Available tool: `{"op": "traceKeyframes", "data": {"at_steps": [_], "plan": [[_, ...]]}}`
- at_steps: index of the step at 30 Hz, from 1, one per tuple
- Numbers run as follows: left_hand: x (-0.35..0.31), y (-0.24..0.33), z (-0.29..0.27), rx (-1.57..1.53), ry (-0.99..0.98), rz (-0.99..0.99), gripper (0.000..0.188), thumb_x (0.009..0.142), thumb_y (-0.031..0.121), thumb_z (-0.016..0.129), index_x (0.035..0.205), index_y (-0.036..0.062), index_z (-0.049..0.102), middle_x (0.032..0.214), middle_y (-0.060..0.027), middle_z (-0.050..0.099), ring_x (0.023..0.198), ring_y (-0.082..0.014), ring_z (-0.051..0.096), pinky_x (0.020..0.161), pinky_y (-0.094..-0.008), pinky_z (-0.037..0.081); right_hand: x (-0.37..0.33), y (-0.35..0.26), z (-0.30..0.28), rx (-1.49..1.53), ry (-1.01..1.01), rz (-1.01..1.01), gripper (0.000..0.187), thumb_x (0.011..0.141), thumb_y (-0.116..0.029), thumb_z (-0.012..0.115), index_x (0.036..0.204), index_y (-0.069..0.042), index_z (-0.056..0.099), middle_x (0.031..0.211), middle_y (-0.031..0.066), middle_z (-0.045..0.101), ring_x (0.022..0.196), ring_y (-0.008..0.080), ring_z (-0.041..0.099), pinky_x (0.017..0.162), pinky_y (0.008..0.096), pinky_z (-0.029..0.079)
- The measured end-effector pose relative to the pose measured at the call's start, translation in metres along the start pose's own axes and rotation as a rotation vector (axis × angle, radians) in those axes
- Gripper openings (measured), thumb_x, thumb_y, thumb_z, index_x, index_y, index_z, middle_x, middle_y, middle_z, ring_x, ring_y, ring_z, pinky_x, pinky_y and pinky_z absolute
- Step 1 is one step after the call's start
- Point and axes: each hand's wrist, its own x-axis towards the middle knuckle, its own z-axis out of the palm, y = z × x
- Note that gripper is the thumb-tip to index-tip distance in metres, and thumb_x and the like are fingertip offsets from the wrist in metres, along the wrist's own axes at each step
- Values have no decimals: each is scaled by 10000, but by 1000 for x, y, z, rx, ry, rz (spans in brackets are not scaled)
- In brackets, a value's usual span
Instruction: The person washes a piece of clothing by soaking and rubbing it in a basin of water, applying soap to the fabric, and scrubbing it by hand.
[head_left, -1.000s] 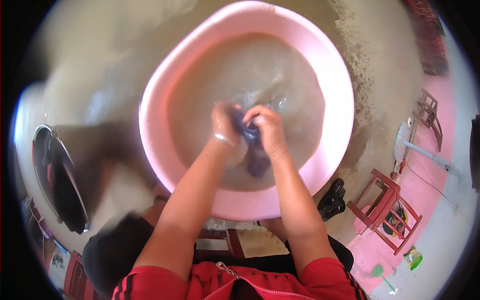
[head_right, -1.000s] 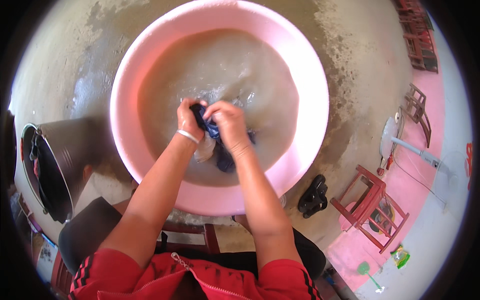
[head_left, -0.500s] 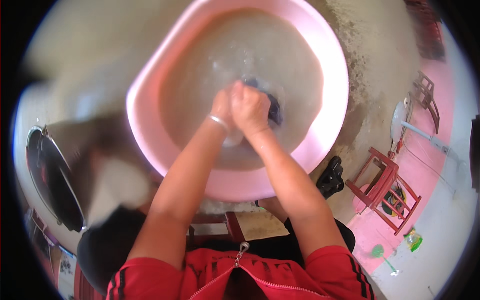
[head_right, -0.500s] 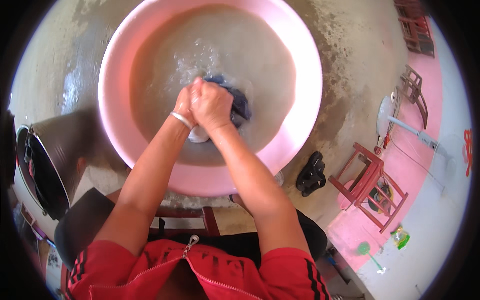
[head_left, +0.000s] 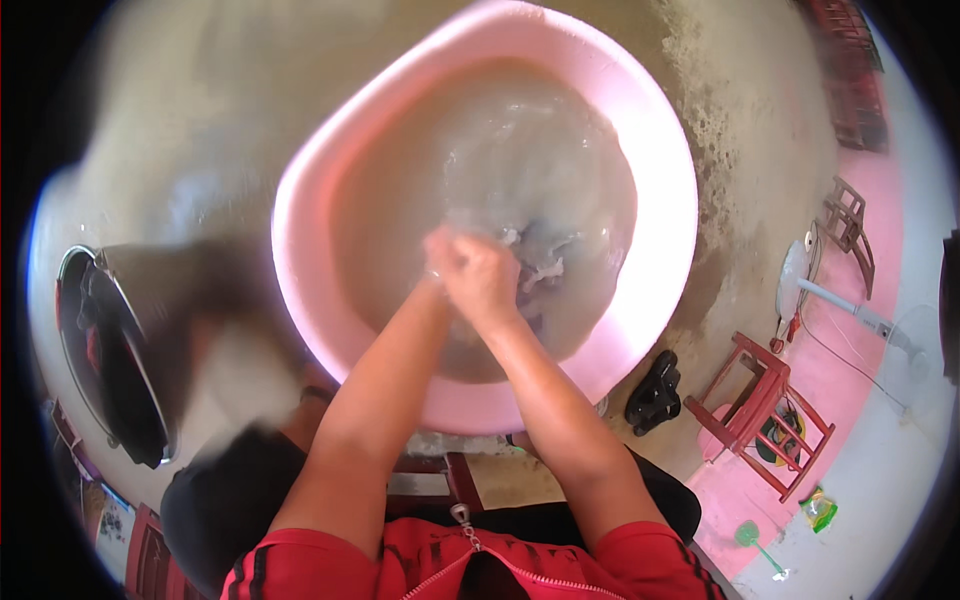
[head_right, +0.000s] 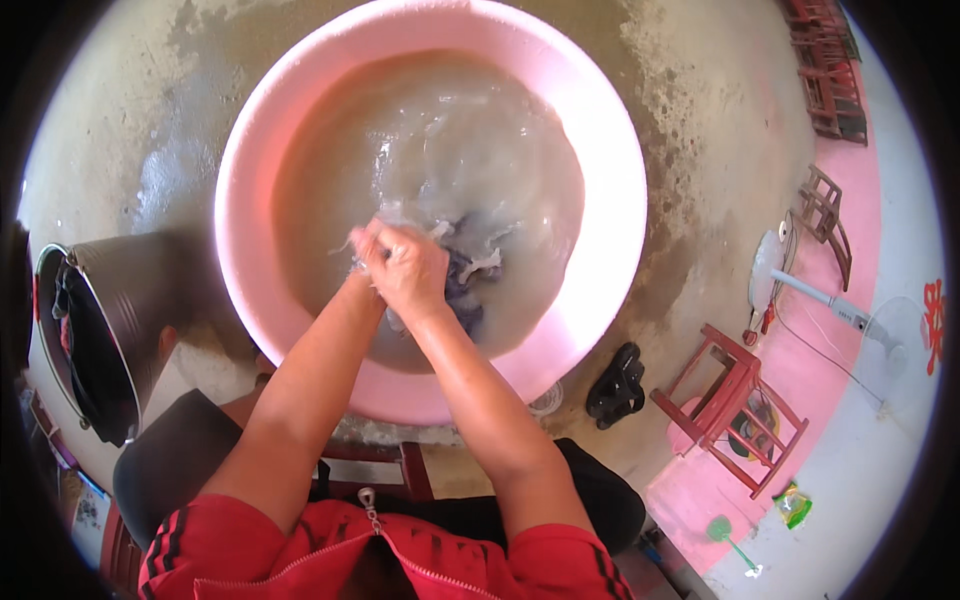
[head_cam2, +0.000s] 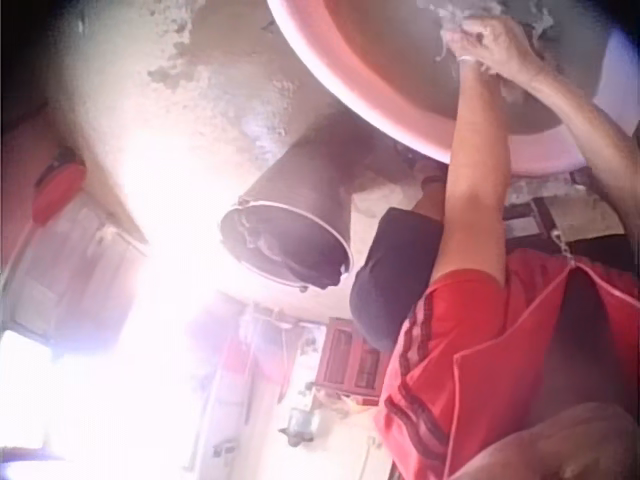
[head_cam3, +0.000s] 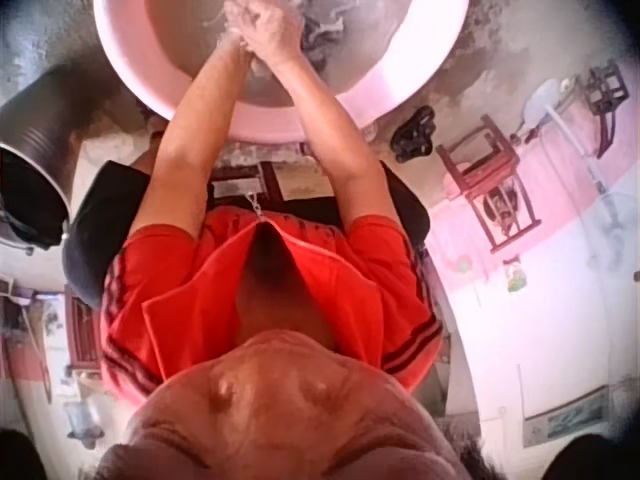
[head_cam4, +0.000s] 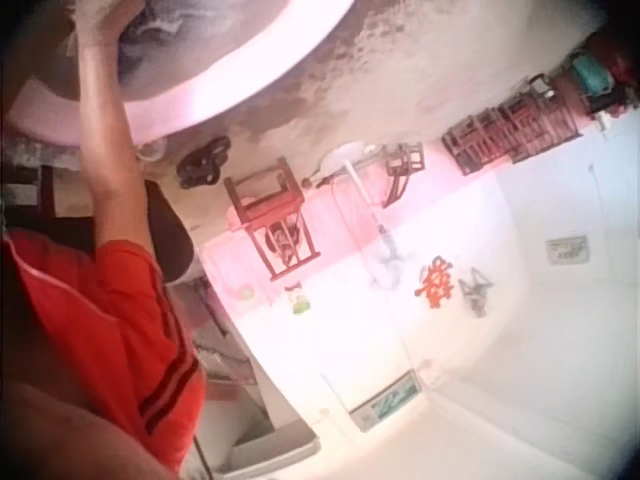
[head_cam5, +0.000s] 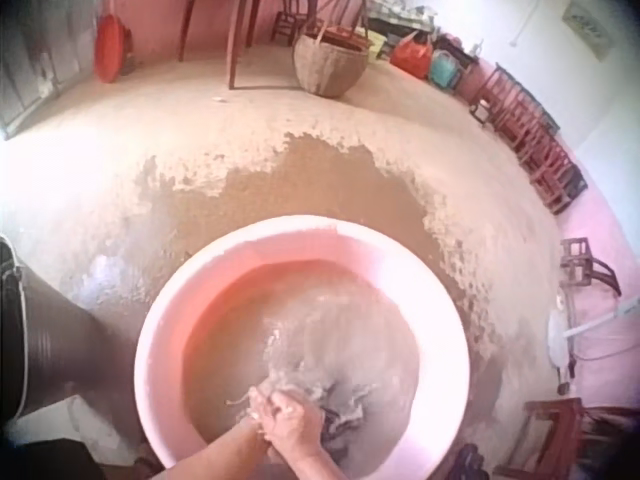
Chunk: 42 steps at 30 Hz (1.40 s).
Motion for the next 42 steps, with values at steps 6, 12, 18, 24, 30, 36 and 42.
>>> {"op": "traceKeyframes", "data": {"at_steps": [6, 12, 18, 24, 30, 36, 42], "plan": [[-49, 88, 92, -280, -129, -335, 271, 932, 331, 539, 962, 67, 594, 886, -69, 615, 814, -206, 589, 770, -340, 482, 65, 103, -48, -212, 120, 117, 409, 907, -388, 570, 676, -53, 608, 630, 196, 595, 620, 393, 590, 582, 448, 474], [-9, 122, 37, 115, -43, 153, 291, 875, 269, 671, 1034, 41, 586, 989, -85, 625, 932, -179, 603, 842, -338, 493, 87, 121, -90, 94, -132, 237, 401, 841, -433, 677, 872, -35, 650, 815, 97, 668, 777, 215, 629, 739, 314, 485], [3, 91, 35, -17, -70, -42, 166, 790, -30, 572, 954, -43, 594, 930, -121, 624, 915, -256, 606, 804, -399, 520, 107, 149, -109, 562, 52, 575, 267, 847, -224, 665, 984, 1, 626, 967, 110, 668, 961, 177, 597, 797, 330, 482], [24, 70, 3, -482, 3, 49, 160, 927, 184, 482, 960, 64, 583, 839, -51, 571, 785, -199, 554, 727, -317, 495, 34, -2, -20, 231, -112, 19, 188, 866, -200, 613, 780, -33, 625, 697, 135, 635, 691, 259, 648, 635, 373, 499], [-87, 116, 125, -417, -138, -325, 156, 940, 239, 511, 900, 105, 581, 786, 21, 527, 743, -129, 492, 676, -262, 436, 49, 64, -42, -159, 228, 141, 331, 908, -269, 550, 691, -29, 619, 696, 236, 589, 663, 420, 593, 568, 485, 445], [-73, 115, 90, -89, -350, -151, 287, 953, 326, 514, 778, 101, 542, 747, -4, 528, 741, -112, 507, 696, -248, 422, 38, 141, -118, 91, 345, 501, 418, 943, -325, 493, 687, -4, 569, 630, 154, 601, 595, 328, 585, 607, 440, 440], [-56, 99, 40, 489, -353, 48, 604, 809, 174, 633, 1351, 35, 406, 1175, -120, 553, 1052, -219, 541, 902, -314, 443, -60, 130, -107, -165, 359, 310, 277, 803, -283, 679, 828, -60, 516, 817, 128, 597, 785, 283, 595, 702, 413, 458]]}}
